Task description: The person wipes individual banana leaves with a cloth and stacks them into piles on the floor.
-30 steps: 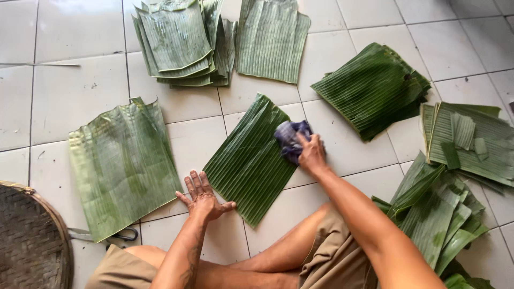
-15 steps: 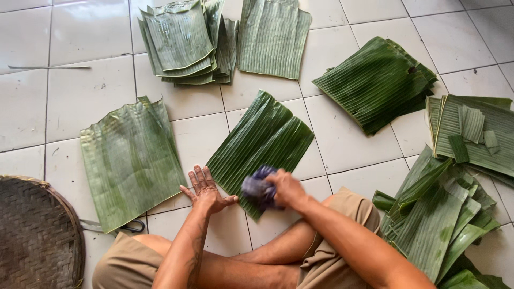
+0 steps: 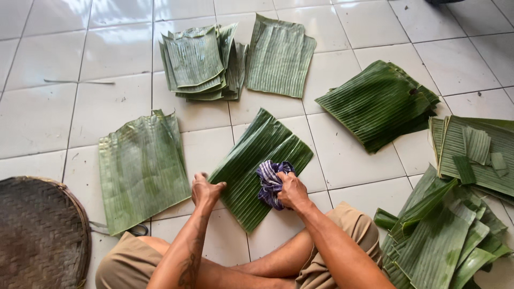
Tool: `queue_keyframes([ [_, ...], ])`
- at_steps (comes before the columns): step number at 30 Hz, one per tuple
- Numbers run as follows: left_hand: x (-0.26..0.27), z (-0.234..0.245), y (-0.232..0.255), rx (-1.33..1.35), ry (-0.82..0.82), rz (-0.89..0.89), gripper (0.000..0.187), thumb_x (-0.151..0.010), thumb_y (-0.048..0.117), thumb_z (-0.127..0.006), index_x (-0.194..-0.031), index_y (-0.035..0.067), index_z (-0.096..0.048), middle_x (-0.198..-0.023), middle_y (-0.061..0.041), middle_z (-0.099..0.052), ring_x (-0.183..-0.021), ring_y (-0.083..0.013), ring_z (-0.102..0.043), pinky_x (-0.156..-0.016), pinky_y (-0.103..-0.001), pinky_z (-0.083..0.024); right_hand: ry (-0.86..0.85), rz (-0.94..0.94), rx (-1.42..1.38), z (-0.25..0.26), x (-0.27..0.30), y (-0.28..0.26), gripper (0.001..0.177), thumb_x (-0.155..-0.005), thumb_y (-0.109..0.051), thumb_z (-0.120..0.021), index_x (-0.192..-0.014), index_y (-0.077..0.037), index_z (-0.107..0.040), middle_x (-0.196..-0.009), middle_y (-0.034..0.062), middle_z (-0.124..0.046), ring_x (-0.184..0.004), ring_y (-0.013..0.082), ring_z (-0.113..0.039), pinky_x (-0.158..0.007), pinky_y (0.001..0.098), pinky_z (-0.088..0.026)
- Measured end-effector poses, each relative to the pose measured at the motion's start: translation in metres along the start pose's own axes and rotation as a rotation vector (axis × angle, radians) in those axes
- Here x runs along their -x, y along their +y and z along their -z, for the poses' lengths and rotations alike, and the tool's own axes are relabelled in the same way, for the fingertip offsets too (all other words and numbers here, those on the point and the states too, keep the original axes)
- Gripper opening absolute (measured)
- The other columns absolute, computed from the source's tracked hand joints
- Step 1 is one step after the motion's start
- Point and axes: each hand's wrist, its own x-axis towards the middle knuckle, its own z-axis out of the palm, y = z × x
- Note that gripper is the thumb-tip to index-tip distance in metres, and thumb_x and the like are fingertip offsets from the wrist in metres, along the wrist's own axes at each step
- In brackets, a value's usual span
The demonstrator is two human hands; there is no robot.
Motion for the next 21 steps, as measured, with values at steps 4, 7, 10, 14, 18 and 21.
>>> queue_keyframes([
  [4, -0.025, -0.034, -0.005, 0.579, 0.001, 0.164, 0.05, -0.051, 0.021, -0.093, -0.092, 0.008, -0.069, -0.081, -0.014, -0.067, -0.075, -0.0275, -0.069, -0.065, -0.038, -0.054, 0.002, -0.021, -0.003, -0.007, -0.011, 0.011, 0.055, -0.069, -0.008, -0.058, -0.121, -0.024, -0.06, -0.103, 0.0175, -0.057, -0.099, 0.0438, -0.064, -0.088, 0.052, -0.053],
  [7, 0.005, 0.025, 0.053, 0.879, 0.048, 0.128, 0.043, -0.065, 0.018, -0.09, -0.101, 0.004, -0.07, -0.087, -0.016, -0.07, -0.075, -0.0211, -0.067, -0.071, -0.035, -0.055, 0.032, -0.036, -0.149, 0.01, -0.008, 0.0, 0.052, -0.068, -0.009, -0.057, -0.117, -0.023, -0.065, -0.097, 0.018, -0.062, -0.097, 0.0427, -0.065, -0.085, 0.0527, -0.053],
  [10, 0.06, 0.084, 0.097, 0.913, 0.227, -0.373, 0.016, -0.082, 0.007, -0.076, -0.096, 0.01, -0.069, -0.08, -0.008, -0.069, -0.073, -0.0096, -0.063, -0.068, -0.027, -0.053, 0.131, -0.046, -0.383, 0.029, -0.003, -0.004, 0.037, -0.068, -0.012, -0.057, -0.101, -0.014, -0.07, -0.087, 0.0209, -0.067, -0.087, 0.0414, -0.066, -0.076, 0.0496, -0.051],
  [14, 0.099, 0.095, 0.113, 0.52, 0.397, -1.185, 0.015, -0.082, 0.0, -0.068, -0.082, 0.014, -0.064, -0.096, -0.007, -0.072, -0.086, -0.0244, -0.07, -0.078, -0.032, -0.053, 0.479, -0.305, -0.644, 0.03, -0.038, 0.03, 0.026, -0.072, -0.025, -0.068, -0.094, -0.012, -0.071, -0.082, 0.0163, -0.069, -0.083, 0.0343, -0.066, -0.07, 0.0467, -0.052],
  [18, 0.077, 0.027, 0.075, 0.153, 0.256, -1.409, 0.011, -0.086, 0.005, -0.06, -0.081, 0.015, -0.059, -0.099, -0.003, -0.068, -0.086, -0.0238, -0.067, -0.074, -0.033, -0.056, 0.815, -0.432, -1.229, 0.048, -0.032, 0.046, 0.032, -0.074, -0.028, -0.071, -0.098, -0.007, -0.067, -0.077, 0.0118, -0.063, -0.069, 0.0219, -0.063, -0.058, 0.0399, -0.053],
  [21, 0.061, -0.031, 0.022, -0.082, 0.012, -1.335, 0.008, -0.087, 0.011, -0.062, -0.082, 0.013, -0.056, -0.095, -0.007, -0.067, -0.088, -0.0289, -0.068, -0.074, -0.037, -0.058, 0.918, -0.395, -1.293, 0.043, -0.047, 0.07, 0.031, -0.071, -0.025, -0.069, -0.095, -0.005, -0.066, -0.074, 0.0081, -0.059, -0.066, 0.0166, -0.061, -0.056, 0.032, -0.052],
])
